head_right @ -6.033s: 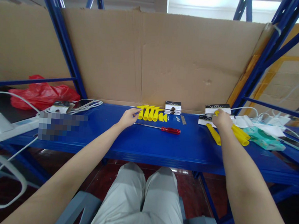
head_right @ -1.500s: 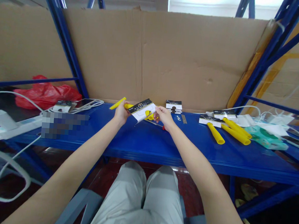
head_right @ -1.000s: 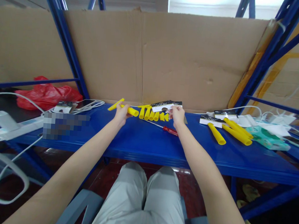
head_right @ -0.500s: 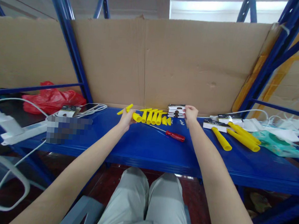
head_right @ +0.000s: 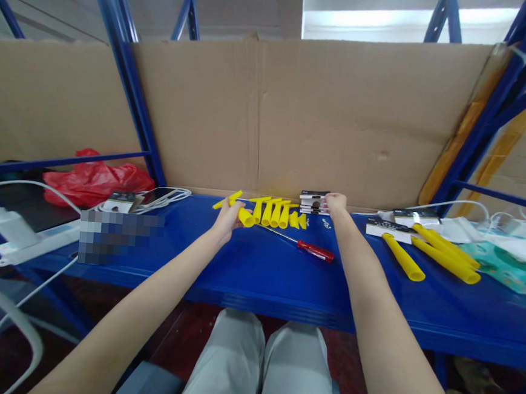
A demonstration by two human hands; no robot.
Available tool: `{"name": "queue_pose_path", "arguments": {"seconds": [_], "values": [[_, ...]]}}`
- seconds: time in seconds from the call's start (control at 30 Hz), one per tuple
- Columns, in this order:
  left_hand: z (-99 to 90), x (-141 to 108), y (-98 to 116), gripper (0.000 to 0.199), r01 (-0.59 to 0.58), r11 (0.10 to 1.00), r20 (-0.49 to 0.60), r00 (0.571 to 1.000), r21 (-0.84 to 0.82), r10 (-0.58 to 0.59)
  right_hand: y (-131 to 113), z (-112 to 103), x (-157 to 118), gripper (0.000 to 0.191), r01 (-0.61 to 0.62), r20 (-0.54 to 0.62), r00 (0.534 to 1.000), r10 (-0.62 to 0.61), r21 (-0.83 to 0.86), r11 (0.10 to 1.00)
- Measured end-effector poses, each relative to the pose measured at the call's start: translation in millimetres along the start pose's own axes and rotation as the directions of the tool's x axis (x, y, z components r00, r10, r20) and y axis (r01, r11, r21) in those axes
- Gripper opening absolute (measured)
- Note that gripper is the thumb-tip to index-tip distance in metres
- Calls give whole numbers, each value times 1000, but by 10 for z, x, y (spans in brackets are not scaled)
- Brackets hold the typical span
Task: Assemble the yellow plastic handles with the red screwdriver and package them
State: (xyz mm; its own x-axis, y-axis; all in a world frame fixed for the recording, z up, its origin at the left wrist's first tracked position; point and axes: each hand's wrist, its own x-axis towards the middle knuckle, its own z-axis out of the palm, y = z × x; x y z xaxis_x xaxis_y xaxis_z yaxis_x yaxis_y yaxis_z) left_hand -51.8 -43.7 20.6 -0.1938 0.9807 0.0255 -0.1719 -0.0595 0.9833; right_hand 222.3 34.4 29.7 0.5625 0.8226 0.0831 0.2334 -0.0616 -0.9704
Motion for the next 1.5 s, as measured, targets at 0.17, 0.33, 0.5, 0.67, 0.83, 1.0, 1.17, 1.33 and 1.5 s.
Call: {"name": "queue_pose_path", "arguments": {"seconds": [0.17,0.33,0.5,0.67,0.83,1.0,1.17,1.33,1.5], "values": [[10,-21,17,74,11,1000,10,1000,-11,-10,71,62,136,18,2,20,1000,1,-131,991],[10,-15,8,71,-5,1000,24,1000,-12,5,158,51,222,11,114,101,992,-79,-410,905],[12,-20,-3,67,-20,1000,29,999,-4,20,212,-5,268,25,333,223,941,-254,-744,579],[10,-18,-10,68,-22,1000,34,999,1,22,208,-28,185,36,347,252,928,-274,-849,398],[6,-7,-19,67,-23,1000,46,999,-6,24,165,-38,-14,38,296,221,935,-276,-918,266],[7,7,-21,64,-12,1000,51,999,-13,13,127,-88,-147,45,347,286,893,-348,-929,126],[10,16,-18,66,10,1000,55,998,-23,-9,113,-108,-168,55,532,504,791,-346,-846,-17],[18,-6,-1,71,30,999,53,998,-29,-29,136,-77,-156,49,506,495,826,-271,-862,-30],[21,-8,-1,71,22,999,54,998,-23,-21,148,-76,-153,49,480,457,855,-246,-877,39]]}}
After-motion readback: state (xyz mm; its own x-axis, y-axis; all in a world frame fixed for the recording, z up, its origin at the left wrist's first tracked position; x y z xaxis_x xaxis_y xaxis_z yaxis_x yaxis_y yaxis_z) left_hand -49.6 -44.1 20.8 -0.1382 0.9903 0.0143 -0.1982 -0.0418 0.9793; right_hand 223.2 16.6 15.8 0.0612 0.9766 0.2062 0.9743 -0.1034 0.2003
